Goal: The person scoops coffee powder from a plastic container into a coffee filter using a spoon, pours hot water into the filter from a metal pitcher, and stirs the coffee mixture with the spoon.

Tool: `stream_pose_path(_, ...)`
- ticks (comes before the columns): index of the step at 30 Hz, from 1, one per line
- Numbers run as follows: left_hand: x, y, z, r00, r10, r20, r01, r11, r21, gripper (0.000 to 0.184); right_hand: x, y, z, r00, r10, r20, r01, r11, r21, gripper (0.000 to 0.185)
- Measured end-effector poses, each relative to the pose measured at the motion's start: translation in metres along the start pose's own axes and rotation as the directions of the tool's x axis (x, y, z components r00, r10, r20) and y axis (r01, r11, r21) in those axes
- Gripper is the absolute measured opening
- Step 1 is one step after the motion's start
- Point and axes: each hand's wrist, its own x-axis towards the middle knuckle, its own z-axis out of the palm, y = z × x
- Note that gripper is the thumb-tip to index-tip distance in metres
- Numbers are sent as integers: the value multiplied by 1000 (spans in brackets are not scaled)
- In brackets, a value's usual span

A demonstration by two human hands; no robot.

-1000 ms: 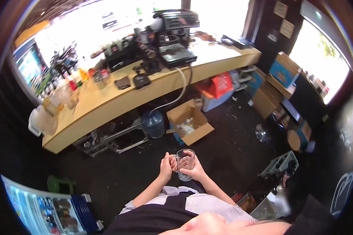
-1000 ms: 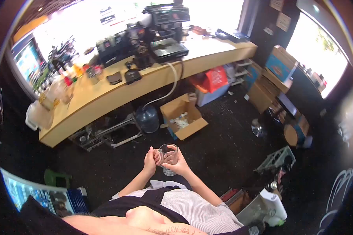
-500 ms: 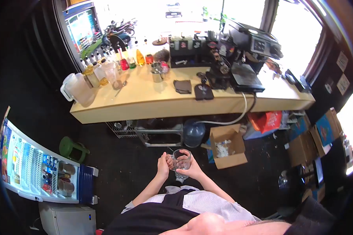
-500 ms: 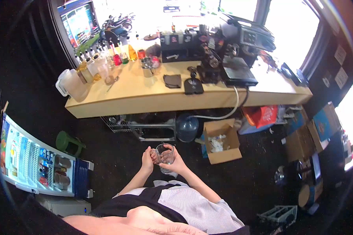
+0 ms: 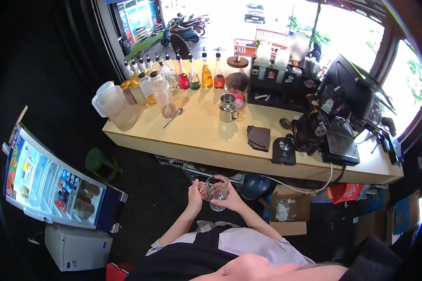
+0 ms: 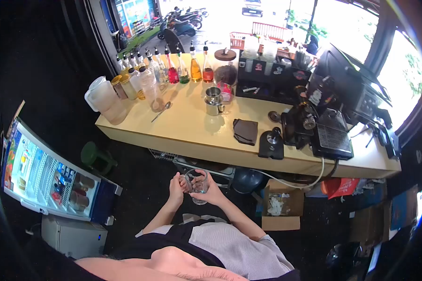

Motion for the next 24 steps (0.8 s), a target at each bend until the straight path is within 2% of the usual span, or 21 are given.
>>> stream_pose_path(6, 36, 3, -14, 994, 29, -103, -31, 999, -17, 50, 47, 27, -17, 996, 53, 78, -55, 998, 26, 81)
stream_pose_path(11, 72, 14, -32, 993, 56, -106, -54, 998, 27, 52, 92, 48, -20, 994, 64, 84, -69, 996, 54, 81)
stream_pose_path(14, 108, 28, -42, 992, 68, -109, -64, 997, 35, 52, 125, 53, -22, 999, 0, 38, 3, 997, -82, 81)
stream_pose_path(17, 148, 47, -46, 994, 47, -102, -44, 999, 29, 51, 160, 52, -23, 999, -52, -13, 50, 993, -111, 83)
stream_pose_path(18, 163, 56, -46, 996, 20, -92, -19, 1000, 11, 49, 170, 50, -25, 999, 6, -53, -14, 988, -151, 86)
stream_pose_path(21, 209, 67, -56, 998, 60, -4, -59, 996, 68, 48, 208, 47, -30, 994, -82, -78, 69, 985, -157, 87)
stream_pose_path(23, 241, 71, -61, 1000, 5, 25, -5, 1000, 23, 47, 232, 44, -36, 990, -100, -103, 80, 980, -179, 87)
stream_pose_path(24, 255, 77, -62, 997, 42, 57, -45, 998, 38, 47, 243, 42, -38, 989, -105, -107, 83, 978, -191, 87)
